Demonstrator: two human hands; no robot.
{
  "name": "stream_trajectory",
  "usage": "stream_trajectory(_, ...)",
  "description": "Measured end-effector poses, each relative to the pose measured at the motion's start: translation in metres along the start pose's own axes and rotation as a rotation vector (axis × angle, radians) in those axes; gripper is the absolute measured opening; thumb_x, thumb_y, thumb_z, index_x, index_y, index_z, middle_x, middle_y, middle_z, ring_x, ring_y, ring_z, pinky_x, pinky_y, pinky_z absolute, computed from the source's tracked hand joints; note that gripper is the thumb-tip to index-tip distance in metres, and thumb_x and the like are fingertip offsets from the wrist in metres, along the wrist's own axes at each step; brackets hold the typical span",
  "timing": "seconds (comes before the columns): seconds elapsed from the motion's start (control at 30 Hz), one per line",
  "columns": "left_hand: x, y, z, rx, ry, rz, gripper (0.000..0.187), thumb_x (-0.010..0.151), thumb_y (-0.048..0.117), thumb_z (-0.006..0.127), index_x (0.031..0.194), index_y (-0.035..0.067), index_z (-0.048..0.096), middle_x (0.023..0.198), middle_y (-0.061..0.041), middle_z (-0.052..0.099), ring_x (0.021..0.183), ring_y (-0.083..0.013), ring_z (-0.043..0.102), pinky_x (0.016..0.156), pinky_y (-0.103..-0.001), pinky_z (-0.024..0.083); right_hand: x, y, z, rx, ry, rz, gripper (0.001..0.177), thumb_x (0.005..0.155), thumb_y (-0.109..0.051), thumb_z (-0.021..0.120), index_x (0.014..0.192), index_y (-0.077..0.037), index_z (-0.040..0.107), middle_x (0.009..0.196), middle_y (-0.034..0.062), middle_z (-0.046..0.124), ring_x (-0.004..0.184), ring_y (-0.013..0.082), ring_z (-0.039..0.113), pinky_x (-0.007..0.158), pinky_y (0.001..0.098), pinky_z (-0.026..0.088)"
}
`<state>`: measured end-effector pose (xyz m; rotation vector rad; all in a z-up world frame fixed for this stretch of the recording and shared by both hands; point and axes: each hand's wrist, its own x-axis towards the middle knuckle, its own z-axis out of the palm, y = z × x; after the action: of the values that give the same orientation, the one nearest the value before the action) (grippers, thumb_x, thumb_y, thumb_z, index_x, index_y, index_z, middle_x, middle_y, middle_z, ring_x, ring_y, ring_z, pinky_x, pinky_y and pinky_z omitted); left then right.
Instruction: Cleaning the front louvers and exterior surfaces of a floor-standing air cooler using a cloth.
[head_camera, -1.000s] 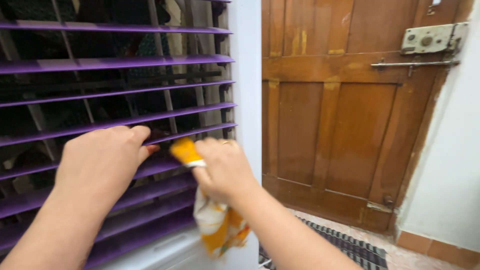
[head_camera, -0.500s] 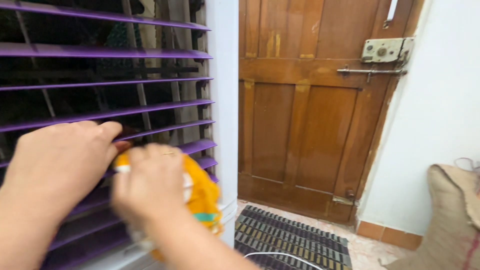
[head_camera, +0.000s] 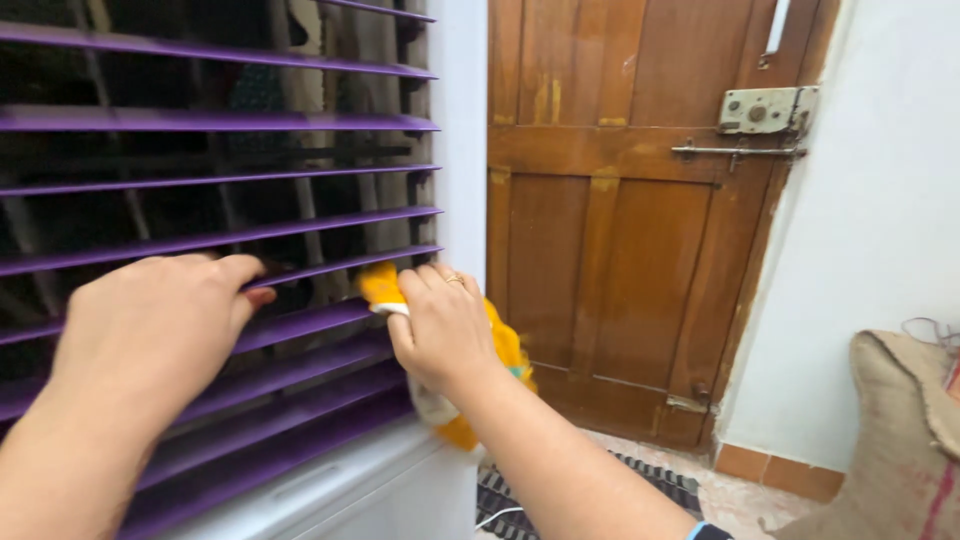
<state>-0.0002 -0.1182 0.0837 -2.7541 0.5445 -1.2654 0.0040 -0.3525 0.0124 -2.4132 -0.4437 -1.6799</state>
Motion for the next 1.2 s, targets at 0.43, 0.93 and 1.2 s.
stream_trajectory(0.43, -0.003, -0.017, 0.001, -0.168, -0.033, 0.012, 0.028, 0.09, 0.034, 0.061, 0.113, 0.029, 0.078, 0.1, -0.004, 0.077, 0.094, -0.0286, 0.073, 0.078, -0.046, 0.058, 0.006, -0.109, 0.03, 0.145, 0.194, 0.099, 0.017, 0.081, -0.016, 0.058, 0.087, -0.001, 0.062, 0.094, 0.0231, 0.062, 0.099, 0.0431, 0.058, 0.096, 0.0563, 0.041)
stream_trajectory(0.93, -0.052, 0.009, 0.022, -0.473, 0.29, 0.17, 0.028, 0.085, 0.039, 0.064, 0.091, 0.013, 0.071, 0.13, -0.017, 0.066, 0.125, -0.0368, 0.057, 0.111, -0.06, 0.033, 0.041, -0.095, -0.036, 0.538, 0.111, 0.586, 0.028, 0.097, -0.024, 0.045, 0.092, -0.002, 0.061, 0.087, 0.0248, 0.07, 0.087, 0.0473, 0.067, 0.075, 0.0544, 0.051)
stream_trajectory(1.2, -0.054, 0.029, 0.023, -0.452, 0.254, 0.118, 0.041, 0.059, 0.033, 0.077, 0.093, 0.012, 0.082, 0.139, -0.028, 0.055, 0.134, -0.0492, 0.043, 0.103, -0.062, 0.034, 0.048, -0.125, -0.054, 0.849, 0.144, 0.407, 0.044, 0.093, -0.006, 0.056, 0.135, -0.005, 0.044, 0.13, 0.021, 0.045, 0.113, 0.036, 0.057, 0.097, 0.0404, 0.05)
